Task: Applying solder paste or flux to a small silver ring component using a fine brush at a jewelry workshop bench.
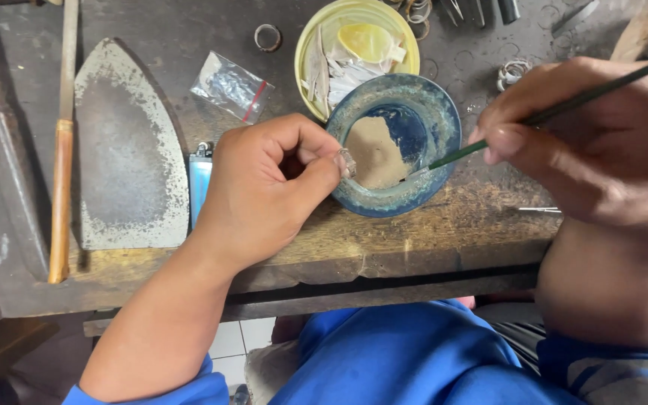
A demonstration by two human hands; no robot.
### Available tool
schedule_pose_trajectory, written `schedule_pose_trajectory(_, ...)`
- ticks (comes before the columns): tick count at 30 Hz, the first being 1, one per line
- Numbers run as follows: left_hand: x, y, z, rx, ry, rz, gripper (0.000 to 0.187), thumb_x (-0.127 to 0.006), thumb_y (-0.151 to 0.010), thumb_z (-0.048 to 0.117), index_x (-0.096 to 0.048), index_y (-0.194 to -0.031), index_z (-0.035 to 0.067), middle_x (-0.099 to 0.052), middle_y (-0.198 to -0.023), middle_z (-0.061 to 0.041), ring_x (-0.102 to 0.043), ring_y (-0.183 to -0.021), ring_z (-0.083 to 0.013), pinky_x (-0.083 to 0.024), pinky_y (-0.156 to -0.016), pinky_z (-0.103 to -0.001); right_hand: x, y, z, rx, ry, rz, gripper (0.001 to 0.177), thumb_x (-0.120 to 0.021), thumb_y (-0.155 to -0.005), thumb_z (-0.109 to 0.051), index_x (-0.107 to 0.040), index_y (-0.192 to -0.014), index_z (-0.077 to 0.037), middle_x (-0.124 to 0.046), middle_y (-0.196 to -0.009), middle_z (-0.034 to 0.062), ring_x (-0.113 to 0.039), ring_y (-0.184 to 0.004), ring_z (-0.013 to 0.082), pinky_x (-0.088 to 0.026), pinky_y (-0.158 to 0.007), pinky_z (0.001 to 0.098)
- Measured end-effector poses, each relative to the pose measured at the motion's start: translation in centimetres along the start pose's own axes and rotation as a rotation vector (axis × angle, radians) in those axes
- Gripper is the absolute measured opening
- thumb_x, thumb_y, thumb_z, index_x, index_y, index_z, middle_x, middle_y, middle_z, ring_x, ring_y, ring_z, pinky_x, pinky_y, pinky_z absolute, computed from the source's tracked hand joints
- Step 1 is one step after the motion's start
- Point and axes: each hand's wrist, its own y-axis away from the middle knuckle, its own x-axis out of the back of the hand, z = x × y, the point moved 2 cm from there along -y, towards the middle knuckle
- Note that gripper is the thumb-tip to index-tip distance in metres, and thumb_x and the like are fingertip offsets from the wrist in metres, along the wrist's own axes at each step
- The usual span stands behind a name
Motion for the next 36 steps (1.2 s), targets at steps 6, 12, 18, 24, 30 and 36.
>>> schedule_pose_trajectory(6, 0.0, 0.1, 0.0, -0.009, -0.037, 0.011, 0.009, -0.06, -0.073, 0.011, -0.061, -0.065, 0.014, -0.06, -0.06, 0.009, -0.047, -0.052, -0.001, -0.039, -0.049, -0.018, 0.5, -0.2, 0.5, -0.097, 0.329, -0.083, 0.013, -0.06, -0.085, -0.01, -0.059, -0.077, 0.0, -0.05, -0.057, 0.0042, -0.034, -0.043, 0.0086, -0.024, -0.044, 0.0209)
schedule_pose_trajectory(12, -0.1, 0.1, 0.0, -0.04, -0.032, 0.019, 0.01, -0.058, -0.073, 0.009, -0.06, -0.064, 0.013, -0.059, -0.058, 0.008, -0.045, -0.05, -0.0012, -0.038, -0.047, -0.018, 0.1, -0.2, -0.3, -0.081, 0.249, -0.015, 0.009, -0.058, -0.086, 0.004, -0.056, -0.082, 0.012, -0.054, -0.061, 0.0148, -0.049, -0.051, 0.0165, -0.034, -0.047, 0.0243)
schedule_pose_trajectory(18, -0.1, 0.1, -0.1, -0.066, -0.008, 0.041, 0.01, -0.061, -0.074, 0.01, -0.06, -0.065, 0.014, -0.056, -0.055, 0.008, -0.042, -0.05, -0.0017, -0.037, -0.048, -0.019, -0.2, -0.1, -0.5, -0.057, 0.236, 0.064, 0.014, -0.06, -0.087, 0.0, -0.056, -0.078, 0.009, -0.056, -0.063, 0.0128, -0.049, -0.054, 0.0139, -0.034, -0.049, 0.0214)
schedule_pose_trajectory(24, -0.2, 0.0, -0.4, -0.233, -0.05, 0.087, 0.011, -0.059, -0.076, 0.01, -0.06, -0.066, 0.015, -0.053, -0.054, 0.009, -0.043, -0.048, -0.0035, -0.015, -0.109, -0.042, -0.3, -0.1, 0.1, 0.049, 0.257, 0.072, 0.014, -0.059, -0.088, 0.001, -0.055, -0.076, 0.009, -0.055, -0.06, 0.011, -0.051, -0.053, 0.0131, -0.036, -0.049, 0.0208)
schedule_pose_trajectory(30, -0.4, 0.0, -0.3, -0.174, -0.035, 0.087, 0.008, -0.059, -0.075, 0.011, -0.065, -0.072, 0.014, -0.06, -0.062, 0.009, -0.046, -0.054, -0.0014, -0.039, -0.052, -0.019, -0.6, -0.1, 0.4, -0.033, 0.2, 0.097, 0.011, -0.061, -0.087, 0.003, -0.056, -0.078, 0.007, -0.056, -0.061, 0.01, -0.054, -0.054, 0.0114, -0.041, -0.052, 0.0181)
schedule_pose_trajectory(36, -0.4, 0.1, -0.1, -0.235, -0.076, 0.119, 0.007, -0.059, -0.077, 0.012, -0.065, -0.073, 0.015, -0.061, -0.062, 0.009, -0.046, -0.052, -0.0022, -0.039, -0.051, -0.02, -0.4, 0.0, 0.3, -0.039, 0.242, 0.099, 0.011, -0.06, -0.088, 0.002, -0.057, -0.078, 0.006, -0.057, -0.061, 0.0094, -0.054, -0.056, 0.0107, -0.04, -0.052, 0.0179)
